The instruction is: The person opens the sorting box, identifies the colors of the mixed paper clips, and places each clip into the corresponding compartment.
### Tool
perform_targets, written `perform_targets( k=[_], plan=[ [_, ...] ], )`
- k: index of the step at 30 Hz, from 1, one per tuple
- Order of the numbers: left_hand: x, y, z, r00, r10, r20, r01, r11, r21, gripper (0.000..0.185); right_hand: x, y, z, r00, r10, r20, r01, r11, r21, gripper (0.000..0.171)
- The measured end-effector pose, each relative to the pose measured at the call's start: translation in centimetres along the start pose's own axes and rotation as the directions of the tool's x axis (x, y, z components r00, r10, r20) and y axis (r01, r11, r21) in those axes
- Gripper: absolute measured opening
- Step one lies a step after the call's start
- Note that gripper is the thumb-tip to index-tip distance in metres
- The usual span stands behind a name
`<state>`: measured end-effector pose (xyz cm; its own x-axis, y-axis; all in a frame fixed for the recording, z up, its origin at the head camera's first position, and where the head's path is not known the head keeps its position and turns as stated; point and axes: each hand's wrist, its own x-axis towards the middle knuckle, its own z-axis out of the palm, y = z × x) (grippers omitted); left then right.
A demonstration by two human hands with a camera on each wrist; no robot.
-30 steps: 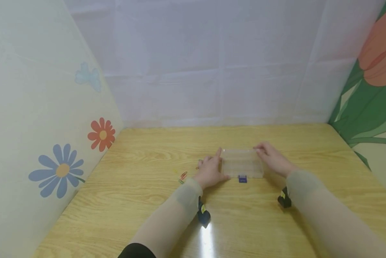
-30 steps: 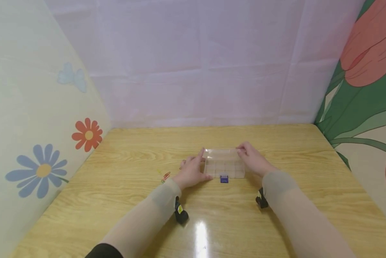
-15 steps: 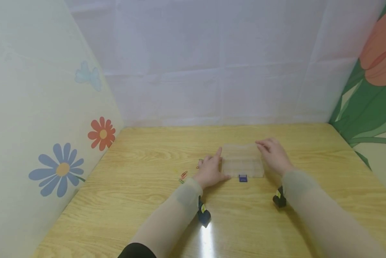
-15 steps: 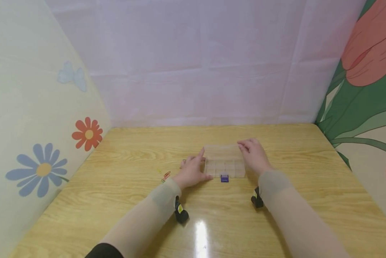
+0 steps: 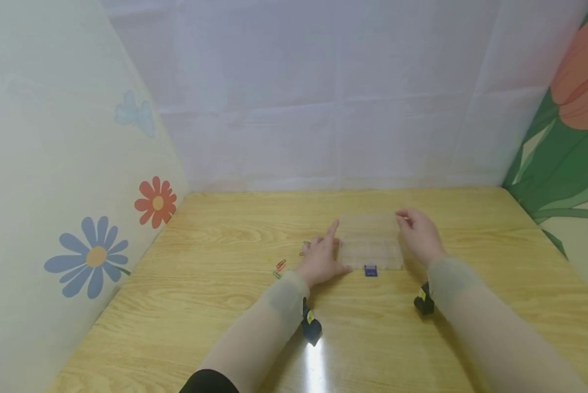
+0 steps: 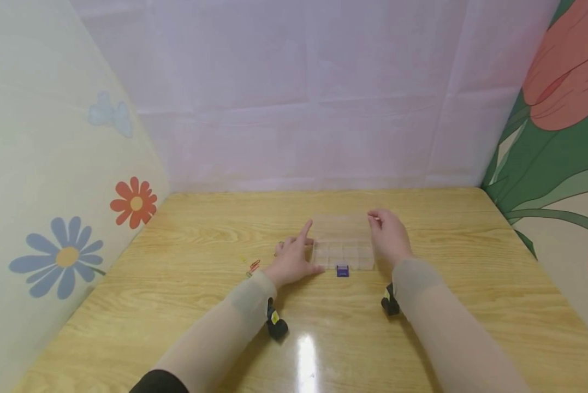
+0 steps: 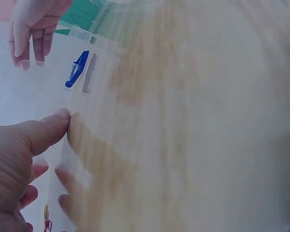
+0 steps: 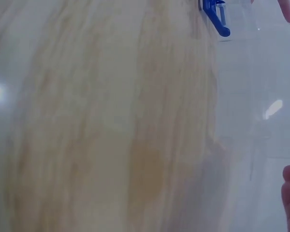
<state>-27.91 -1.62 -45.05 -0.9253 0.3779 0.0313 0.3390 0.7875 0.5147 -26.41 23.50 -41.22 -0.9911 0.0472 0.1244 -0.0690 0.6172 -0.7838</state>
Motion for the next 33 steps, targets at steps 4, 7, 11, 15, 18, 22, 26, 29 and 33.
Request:
perform_targets(
  k=[4,7,11,15,18,22,26,29,33],
  plan=[
    [0.0,0.0,0.0,1.0,0.002,0.002,-0.002,1.0,-0.017,0.115,-0.1,0.2,0.0,0.999,0.004,0.044,-0.004,1.0,0.0,0.063],
    [0.0,0.0,0.0,1.0,0.003,0.009,-0.003,1.0,-0.013,0.111,0.0,0.3,0.1,0.997,0.006,0.075,-0.007,1.0,0.014,0.072],
    [0.1,0.0,0.0,1.0,0.006,0.023,-0.007,1.0,0.021,0.106,0.2,0.5,0.2,0.994,0.011,0.107,-0.015,0.999,0.032,0.074],
    [0.1,0.0,0.0,0.999,0.02,0.042,-0.022,0.998,0.051,0.103,0.2,0.5,0.2,0.99,0.028,0.136,-0.034,0.998,0.044,0.073],
    [0.1,0.0,0.0,0.998,0.024,0.058,-0.028,0.997,0.077,0.098,0.3,0.5,0.3,0.986,0.042,0.159,-0.049,0.998,0.042,0.073],
    [0.1,0.1,-0.1,0.997,0.023,0.073,-0.031,0.993,0.113,0.09,0.5,0.8,0.6,0.983,0.047,0.178,-0.055,0.998,0.037,0.072],
    [0.1,0.2,-0.3,0.997,0.025,0.078,-0.034,0.994,0.108,0.085,0.8,1.1,0.9,0.977,0.055,0.205,-0.066,0.997,0.046,0.07],
    [0.1,0.3,-0.4,0.997,0.025,0.079,-0.033,0.994,0.105,0.083,0.9,1.1,1.0,0.975,0.051,0.217,-0.062,0.997,0.042,0.07],
    [0.2,0.3,-0.4,0.997,0.034,0.072,-0.042,0.992,0.118,0.083,0.9,1.0,1.0,0.973,0.057,0.223,-0.065,0.998,0.028,0.073]
  ],
)
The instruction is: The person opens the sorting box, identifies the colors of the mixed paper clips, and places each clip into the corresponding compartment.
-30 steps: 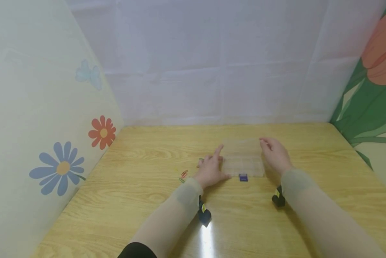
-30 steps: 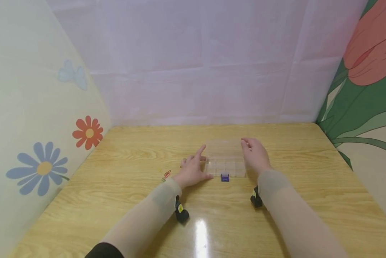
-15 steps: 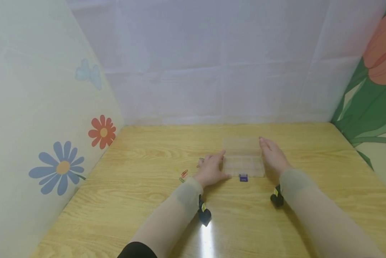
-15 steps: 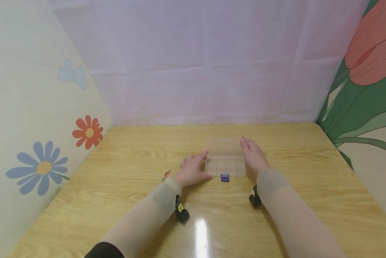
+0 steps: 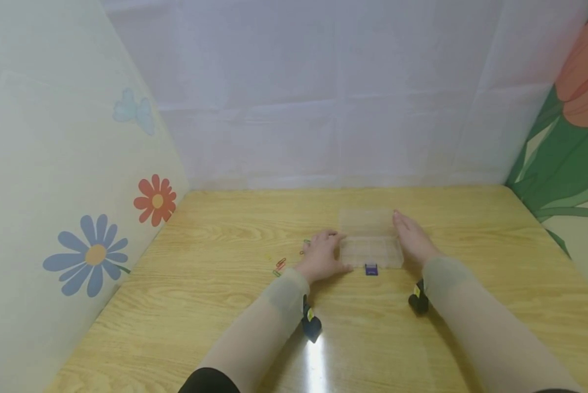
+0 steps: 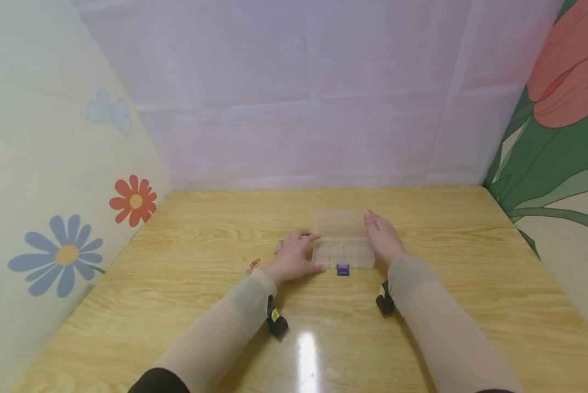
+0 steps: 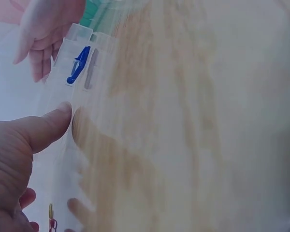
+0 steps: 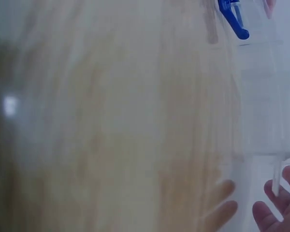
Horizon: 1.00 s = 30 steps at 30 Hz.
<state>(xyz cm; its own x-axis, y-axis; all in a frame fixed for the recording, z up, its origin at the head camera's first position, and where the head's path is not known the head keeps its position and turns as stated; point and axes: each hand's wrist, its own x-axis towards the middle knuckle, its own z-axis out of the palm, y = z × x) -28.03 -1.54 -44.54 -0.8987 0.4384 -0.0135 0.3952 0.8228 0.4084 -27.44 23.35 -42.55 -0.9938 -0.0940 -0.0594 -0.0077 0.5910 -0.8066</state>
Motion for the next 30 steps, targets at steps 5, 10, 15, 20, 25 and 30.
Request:
perform_targets(
  k=[5,10,15,20,25,30],
  plan=[
    [0.1,0.0,0.0,1.0,0.022,-0.008,-0.022,0.999,0.035,0.083,-0.3,-0.2,0.1,0.998,0.057,0.027,-0.057,0.998,-0.001,0.082],
    [0.1,-0.1,-0.1,1.0,0.019,0.008,-0.019,0.999,0.043,0.083,-0.3,-0.1,0.3,0.995,0.08,0.059,-0.08,0.997,-0.009,0.082],
    [0.1,-0.1,-0.1,1.0,0.015,0.017,-0.016,0.999,0.037,0.083,-0.3,0.3,0.3,0.994,0.058,0.092,-0.055,0.998,-0.037,0.086],
    [0.1,0.0,-0.1,1.0,0.015,0.021,-0.016,0.999,0.039,0.083,-0.7,0.7,0.1,0.989,-0.038,0.141,0.052,0.994,-0.094,0.079],
    [0.1,0.0,0.0,1.0,0.016,0.022,-0.017,0.999,0.048,0.083,-1.9,0.9,-0.2,0.964,-0.145,0.224,0.201,0.946,-0.255,0.084],
    [0.2,-0.2,-0.1,1.0,0.014,0.024,-0.015,0.999,0.041,0.084,-3.0,0.7,-0.3,0.952,-0.156,0.262,0.234,0.924,-0.302,0.09]
  ],
)
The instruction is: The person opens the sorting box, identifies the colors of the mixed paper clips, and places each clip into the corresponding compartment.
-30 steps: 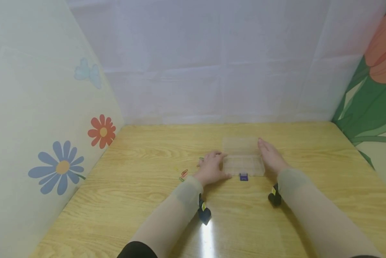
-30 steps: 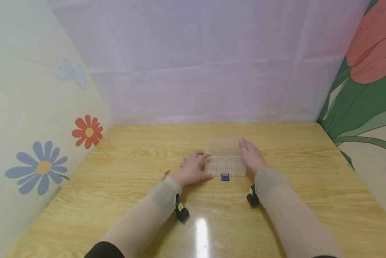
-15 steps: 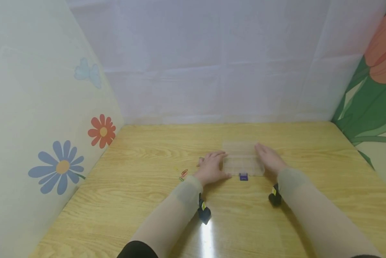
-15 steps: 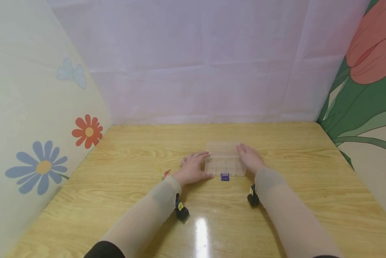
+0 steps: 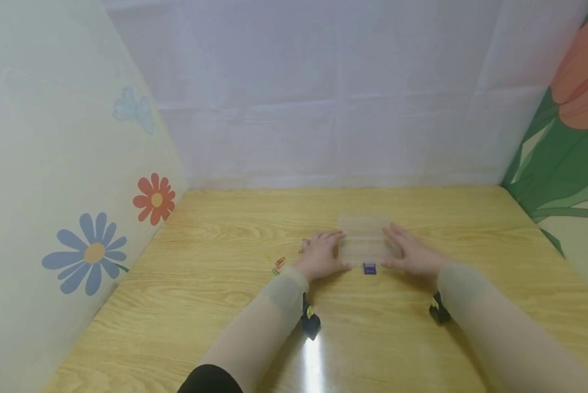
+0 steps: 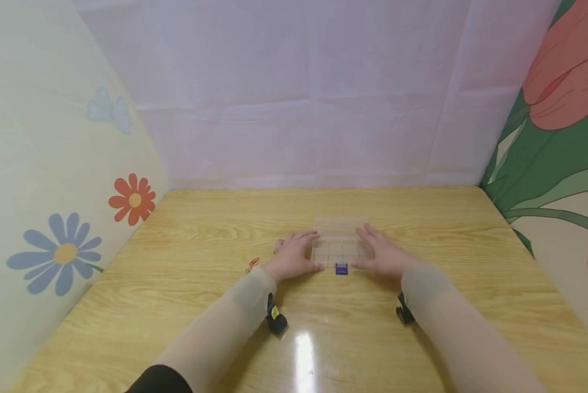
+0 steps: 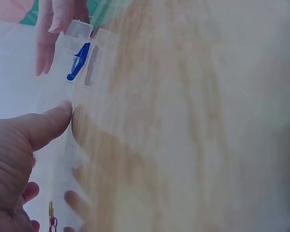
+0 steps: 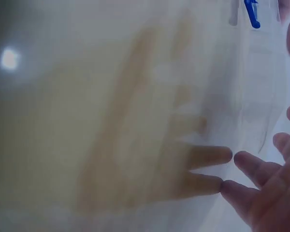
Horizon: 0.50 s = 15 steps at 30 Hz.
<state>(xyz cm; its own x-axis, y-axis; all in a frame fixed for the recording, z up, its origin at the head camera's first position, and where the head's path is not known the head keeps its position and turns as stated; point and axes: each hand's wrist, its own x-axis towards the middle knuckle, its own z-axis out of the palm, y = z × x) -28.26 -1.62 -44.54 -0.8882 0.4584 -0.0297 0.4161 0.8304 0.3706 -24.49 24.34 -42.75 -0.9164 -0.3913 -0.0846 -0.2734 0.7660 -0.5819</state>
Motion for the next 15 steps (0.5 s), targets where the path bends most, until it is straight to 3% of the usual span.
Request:
perform_targets(
  k=[7,15],
  plan=[
    [-0.2,0.12,-0.2,1.0,0.001,0.005,-0.001,1.0,0.002,0.082,-0.37,0.47,0.27,0.998,-0.06,0.0,0.059,0.996,-0.062,0.08],
    [-0.28,0.23,-0.26,1.0,0.003,0.004,-0.003,1.0,0.011,0.081,-0.68,0.57,0.25,0.999,-0.045,0.001,0.045,0.997,-0.056,0.074]
  ],
)
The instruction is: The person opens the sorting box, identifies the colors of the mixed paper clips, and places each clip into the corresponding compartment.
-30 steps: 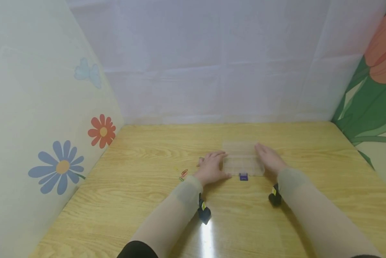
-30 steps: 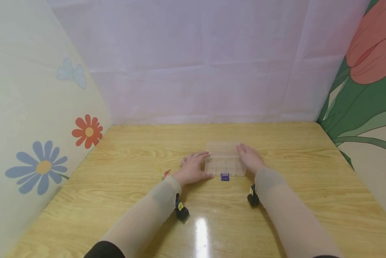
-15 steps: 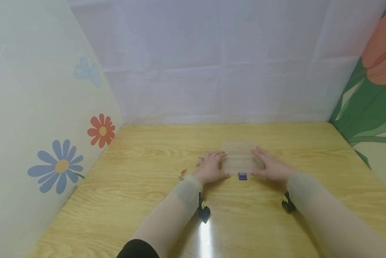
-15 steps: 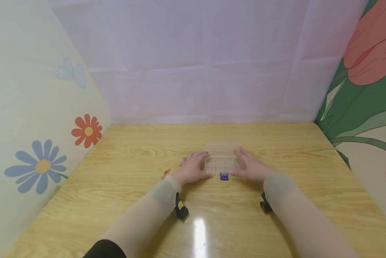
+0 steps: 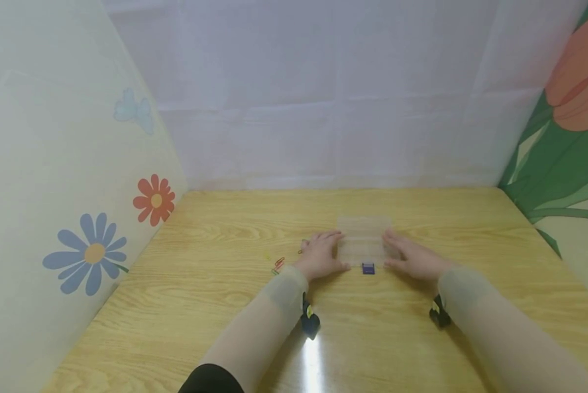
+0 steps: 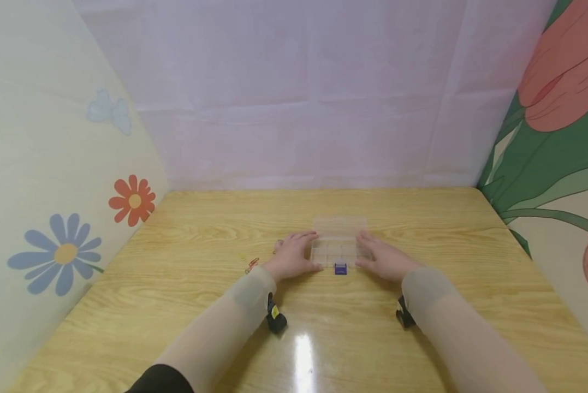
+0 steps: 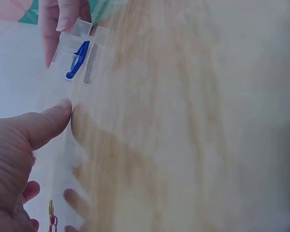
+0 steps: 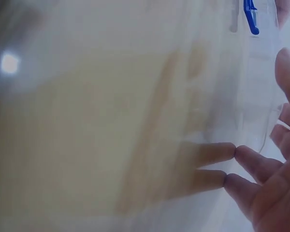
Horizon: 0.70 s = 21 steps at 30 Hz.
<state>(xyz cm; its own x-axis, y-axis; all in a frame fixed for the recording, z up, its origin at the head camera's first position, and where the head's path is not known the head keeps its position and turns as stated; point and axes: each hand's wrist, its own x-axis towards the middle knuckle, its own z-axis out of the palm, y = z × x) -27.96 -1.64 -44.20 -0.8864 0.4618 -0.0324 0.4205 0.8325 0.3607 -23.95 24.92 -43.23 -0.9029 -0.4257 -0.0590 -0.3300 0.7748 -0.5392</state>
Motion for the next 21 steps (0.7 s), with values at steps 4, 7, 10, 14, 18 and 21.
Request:
perform_targets(
  k=[4,7,10,14,18,21],
  plan=[
    [0.07,-0.04,0.06,1.0,-0.007,0.006,0.007,1.0,-0.005,0.081,-0.12,0.13,0.03,1.0,0.017,-0.02,-0.017,1.0,0.016,0.073],
    [0.13,-0.06,0.11,1.0,-0.007,0.004,0.007,1.0,0.0,0.081,-0.11,0.28,0.09,0.999,0.022,-0.035,-0.021,0.999,0.026,0.071],
    [0.16,-0.05,0.12,1.0,-0.005,0.001,0.005,1.0,0.003,0.081,-0.08,0.3,0.11,0.999,0.019,-0.048,-0.017,0.999,0.034,0.071],
    [0.18,-0.06,0.11,1.0,-0.005,0.003,0.005,1.0,0.0,0.081,-0.16,0.19,0.07,0.998,0.013,-0.056,-0.011,0.999,0.036,0.072],
    [0.26,-0.15,0.19,1.0,-0.005,0.0,0.005,1.0,0.005,0.082,-0.17,0.14,0.04,0.998,0.011,-0.057,-0.009,1.0,0.03,0.072],
    [0.3,-0.18,0.22,1.0,-0.005,0.0,0.005,1.0,0.005,0.082,-0.12,0.18,0.04,0.998,0.014,-0.056,-0.012,1.0,0.022,0.072]
  ],
)
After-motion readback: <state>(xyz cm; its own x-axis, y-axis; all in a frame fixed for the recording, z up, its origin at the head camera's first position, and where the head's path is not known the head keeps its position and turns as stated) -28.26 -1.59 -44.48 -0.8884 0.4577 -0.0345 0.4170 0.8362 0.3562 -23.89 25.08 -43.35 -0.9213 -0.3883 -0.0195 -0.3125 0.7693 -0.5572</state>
